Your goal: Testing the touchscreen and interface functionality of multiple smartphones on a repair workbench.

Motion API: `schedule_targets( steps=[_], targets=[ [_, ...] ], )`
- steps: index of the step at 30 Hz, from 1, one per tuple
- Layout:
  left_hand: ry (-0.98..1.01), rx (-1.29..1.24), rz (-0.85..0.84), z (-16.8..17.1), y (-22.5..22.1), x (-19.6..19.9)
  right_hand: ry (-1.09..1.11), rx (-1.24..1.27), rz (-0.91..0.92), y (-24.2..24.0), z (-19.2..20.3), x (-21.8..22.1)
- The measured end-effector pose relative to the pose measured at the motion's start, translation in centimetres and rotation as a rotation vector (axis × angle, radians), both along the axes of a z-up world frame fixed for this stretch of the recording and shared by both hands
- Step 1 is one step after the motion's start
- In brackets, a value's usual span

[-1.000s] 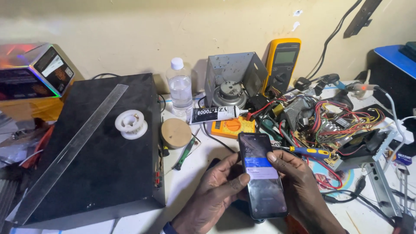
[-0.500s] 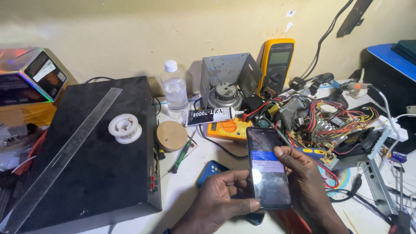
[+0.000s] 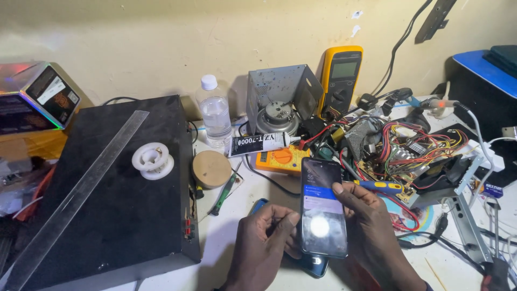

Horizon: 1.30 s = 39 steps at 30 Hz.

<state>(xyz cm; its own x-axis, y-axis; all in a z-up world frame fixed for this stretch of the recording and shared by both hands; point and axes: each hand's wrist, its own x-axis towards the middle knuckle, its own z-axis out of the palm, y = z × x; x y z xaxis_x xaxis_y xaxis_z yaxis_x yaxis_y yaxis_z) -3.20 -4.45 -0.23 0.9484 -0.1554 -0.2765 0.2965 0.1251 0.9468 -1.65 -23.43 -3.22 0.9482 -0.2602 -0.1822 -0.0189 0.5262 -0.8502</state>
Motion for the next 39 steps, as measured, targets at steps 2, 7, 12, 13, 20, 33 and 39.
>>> schedule_targets(
  steps=[2,7,12,13,20,33,39],
  targets=[
    [-0.035,0.174,-0.017,0.0,0.4,0.2,0.051,0.010,0.022,-0.1,0.0,0.0],
    [0.011,0.109,0.007,0.4,1.2,0.8,0.126,0.029,-0.005,-0.1,0.3,0.1],
    [0.208,-0.237,-0.196,0.1,0.0,0.2,0.077,0.053,0.075,1.0,0.1,-0.3],
    [0.146,-0.357,-0.218,-1.5,-0.3,0.2,0.090,0.025,0.099,1.4,0.3,-0.5],
    [0.083,-0.544,-0.096,-1.2,0.6,1.3,-0.007,0.015,0.267,2.1,1.9,-1.5],
    [-0.007,-0.422,0.090,-0.1,1.5,2.0,-0.322,-0.302,0.201,3.2,-2.1,-2.0],
    [0.069,-0.340,0.041,0.4,1.8,2.1,-0.322,-0.338,0.227,3.4,0.8,-2.9]
  ],
)
